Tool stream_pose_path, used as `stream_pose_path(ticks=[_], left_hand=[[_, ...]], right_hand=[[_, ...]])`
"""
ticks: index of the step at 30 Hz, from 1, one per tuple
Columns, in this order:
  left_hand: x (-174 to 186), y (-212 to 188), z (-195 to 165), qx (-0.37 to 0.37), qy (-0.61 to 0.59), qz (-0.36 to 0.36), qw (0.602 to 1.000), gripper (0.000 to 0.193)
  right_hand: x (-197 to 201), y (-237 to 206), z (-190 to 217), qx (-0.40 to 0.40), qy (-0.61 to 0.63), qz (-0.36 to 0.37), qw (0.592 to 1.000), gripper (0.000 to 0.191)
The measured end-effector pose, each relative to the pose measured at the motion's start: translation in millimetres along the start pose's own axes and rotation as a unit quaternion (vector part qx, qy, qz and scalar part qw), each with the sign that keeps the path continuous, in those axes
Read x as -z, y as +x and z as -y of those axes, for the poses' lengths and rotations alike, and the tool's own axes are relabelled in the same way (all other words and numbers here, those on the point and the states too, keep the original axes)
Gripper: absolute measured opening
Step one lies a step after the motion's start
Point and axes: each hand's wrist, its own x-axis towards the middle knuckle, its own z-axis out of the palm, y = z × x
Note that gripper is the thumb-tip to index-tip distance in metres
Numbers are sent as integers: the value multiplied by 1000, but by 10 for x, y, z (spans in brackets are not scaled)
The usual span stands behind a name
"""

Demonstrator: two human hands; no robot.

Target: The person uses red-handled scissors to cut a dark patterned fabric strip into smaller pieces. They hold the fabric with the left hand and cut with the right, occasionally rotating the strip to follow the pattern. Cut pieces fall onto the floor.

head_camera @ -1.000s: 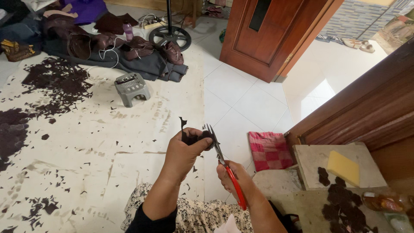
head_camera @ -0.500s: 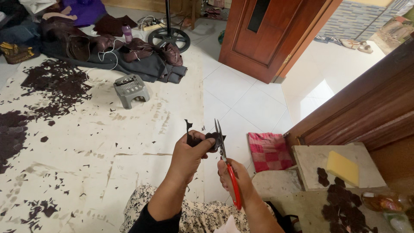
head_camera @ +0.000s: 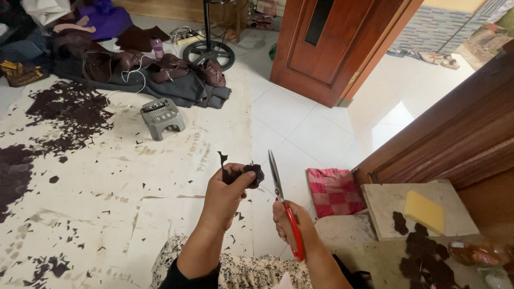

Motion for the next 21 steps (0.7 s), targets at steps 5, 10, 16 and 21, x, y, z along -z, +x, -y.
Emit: stream_pose_path(ticks=[5,10,16,21], left_hand=[[-83,-101,56,9,48,42,998,15],[-300,-184,204,37,100,145,984,18],[-551,-248,342,86,70,140,984,24],[-338,-182,195,79,-134,153,976,22]], right_hand=[[2,-104,101,93,11,-46,995,33],[159,-173,134,151,91,-80,981,17],[770,-199,-63,162,95,-116,975,18],[1654,-357,-450,20,-42,-355,934,21]])
